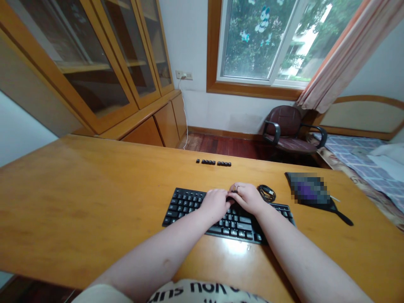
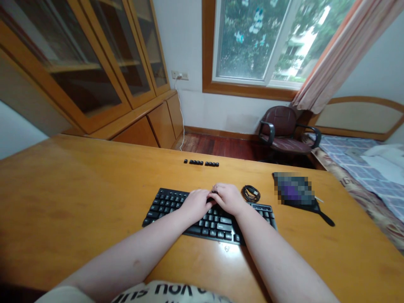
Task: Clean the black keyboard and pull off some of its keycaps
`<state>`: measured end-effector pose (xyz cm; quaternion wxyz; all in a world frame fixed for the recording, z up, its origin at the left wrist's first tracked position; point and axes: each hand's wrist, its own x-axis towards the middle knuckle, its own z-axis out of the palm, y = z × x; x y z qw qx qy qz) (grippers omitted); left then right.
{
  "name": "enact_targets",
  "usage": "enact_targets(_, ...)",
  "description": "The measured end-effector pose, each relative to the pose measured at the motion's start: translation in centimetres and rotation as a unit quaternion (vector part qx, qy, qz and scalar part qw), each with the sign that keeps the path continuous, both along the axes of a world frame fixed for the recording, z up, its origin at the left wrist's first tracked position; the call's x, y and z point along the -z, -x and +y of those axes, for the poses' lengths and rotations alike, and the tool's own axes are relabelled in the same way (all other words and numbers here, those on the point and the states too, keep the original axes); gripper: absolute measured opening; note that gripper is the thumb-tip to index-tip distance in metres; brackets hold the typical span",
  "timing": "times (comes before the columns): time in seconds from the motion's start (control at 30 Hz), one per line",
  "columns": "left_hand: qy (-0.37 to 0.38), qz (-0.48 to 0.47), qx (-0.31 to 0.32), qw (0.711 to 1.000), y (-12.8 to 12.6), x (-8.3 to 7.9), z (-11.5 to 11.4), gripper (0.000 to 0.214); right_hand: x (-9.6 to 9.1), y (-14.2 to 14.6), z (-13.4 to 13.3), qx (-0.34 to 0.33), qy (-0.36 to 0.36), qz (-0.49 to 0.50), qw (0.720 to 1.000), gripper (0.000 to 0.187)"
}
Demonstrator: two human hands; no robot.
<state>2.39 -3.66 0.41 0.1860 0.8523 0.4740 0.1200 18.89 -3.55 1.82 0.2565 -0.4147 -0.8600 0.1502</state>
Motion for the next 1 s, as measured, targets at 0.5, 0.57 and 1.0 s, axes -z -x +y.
enact_targets(0.5,0.007,-0.005,0.007,1.000,0.0,-0.2,0.0,0.026,0.6,0.3,-0.2,0.055,0.052,0.089,0.993,0.027)
enact_targets(0.57,0.006,-0.006,0.008,1.000,0.0,-0.1,0.0,0.027,0.6,0.3,-0.2,0.056,0.052,0.094,0.993,0.027)
enact_targets(1.0,0.015,-0.097,-0.021,0.995,0.0,-0.8,-0.3,0.024,1.4,0.0,0.8,0.136,0.081,0.226,0.961,0.031)
